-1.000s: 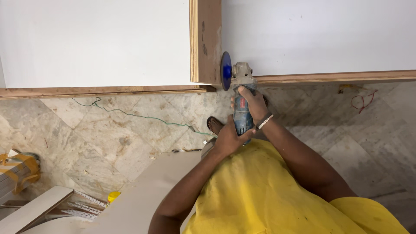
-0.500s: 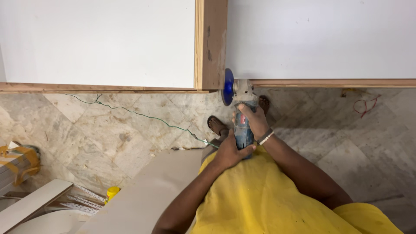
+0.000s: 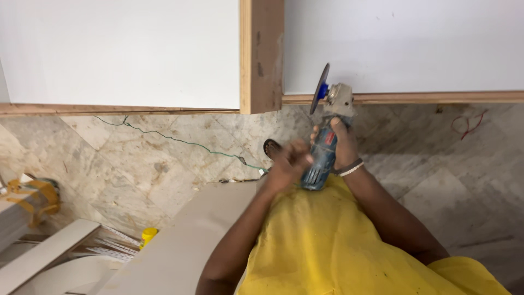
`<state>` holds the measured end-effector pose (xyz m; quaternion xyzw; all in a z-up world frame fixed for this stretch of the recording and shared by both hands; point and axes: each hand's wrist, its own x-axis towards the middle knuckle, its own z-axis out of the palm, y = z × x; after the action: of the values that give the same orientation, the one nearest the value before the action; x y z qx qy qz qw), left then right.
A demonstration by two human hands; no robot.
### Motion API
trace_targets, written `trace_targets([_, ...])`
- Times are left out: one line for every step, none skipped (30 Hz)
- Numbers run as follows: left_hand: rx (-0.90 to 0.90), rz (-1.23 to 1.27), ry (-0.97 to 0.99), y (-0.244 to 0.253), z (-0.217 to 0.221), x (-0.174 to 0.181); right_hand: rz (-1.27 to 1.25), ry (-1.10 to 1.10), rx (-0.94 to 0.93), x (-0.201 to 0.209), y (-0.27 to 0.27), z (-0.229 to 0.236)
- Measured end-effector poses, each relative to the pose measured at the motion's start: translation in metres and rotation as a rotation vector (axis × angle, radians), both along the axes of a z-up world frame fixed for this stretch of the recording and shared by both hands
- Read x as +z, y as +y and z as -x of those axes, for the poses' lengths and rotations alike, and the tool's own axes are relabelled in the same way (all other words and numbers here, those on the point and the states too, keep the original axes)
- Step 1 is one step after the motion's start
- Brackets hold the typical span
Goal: The person uses a power sander to smooth the edges of several wooden panels, then moves and stacks the panels together on the floor.
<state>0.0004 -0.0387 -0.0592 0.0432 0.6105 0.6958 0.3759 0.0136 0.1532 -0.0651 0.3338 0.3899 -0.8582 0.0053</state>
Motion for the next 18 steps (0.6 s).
trace_targets([0.114,-0.095,-0.093,0.000,0.011,-0.015,0.014,-0.007,-0.007,0.002,0.008,0.001])
trace_targets([0.228,-0.189,-0.187,0.000,0.028,-0.028,0.029,-0.014,-0.014,0.004,0.015,0.000])
trace_targets([0.326,-0.377,-0.304,-0.003,0.045,-0.037,0.010,0.009,-0.027,0.007,0.020,-0.002])
trace_targets([0.425,-0.563,-0.423,-0.004,0.059,-0.041,-0.008,0.032,-0.039,0.008,0.026,-0.004])
trace_targets([0.532,-0.644,-0.478,-0.001,0.070,-0.038,-0.026,0.055,-0.049,0.011,0.031,-0.007])
trace_targets([0.639,-0.725,-0.532,0.003,0.080,-0.031,-0.028,0.047,-0.060,0.012,0.036,-0.010])
trace_targets([0.751,-0.804,-0.583,0.008,0.088,-0.022,-0.027,0.039,-0.067,0.013,0.041,-0.011])
trace_targets([0.788,-0.817,-0.617,0.013,0.093,-0.011,-0.027,0.031,-0.075,0.013,0.046,-0.013])
trace_targets([0.829,-0.831,-0.650,0.018,0.097,-0.001,-0.023,0.031,-0.084,0.014,0.051,-0.015])
trace_targets([0.870,-0.845,-0.682,0.023,0.099,0.008,-0.018,0.032,-0.093,0.015,0.056,-0.016])
trace_targets([0.868,-0.840,-0.674,0.027,0.101,0.015,-0.015,0.031,-0.101,0.016,0.061,-0.017])
trace_targets([0.866,-0.835,-0.665,0.030,0.101,0.018,-0.011,0.044,-0.098,0.017,0.067,-0.017])
trace_targets([0.863,-0.833,-0.657,0.033,0.101,0.018,-0.008,0.058,-0.095,0.017,0.075,-0.015])
trace_targets([0.805,-0.788,-0.625,0.035,0.102,0.015,-0.005,0.071,-0.091,0.017,0.082,-0.013])
trace_targets([0.752,-0.744,-0.593,0.035,0.102,0.010,-0.009,0.055,-0.093,0.016,0.088,-0.009])
trace_targets([0.700,-0.700,-0.561,0.034,0.101,0.004,-0.012,0.038,-0.094,0.015,0.094,-0.005])
trace_targets([0.705,-0.633,-0.545,0.034,0.101,-0.003,-0.015,0.025,-0.090,0.014,0.101,-0.001])
trace_targets([0.710,-0.566,-0.529,0.034,0.101,-0.010,-0.004,0.040,-0.080,0.013,0.106,0.001])
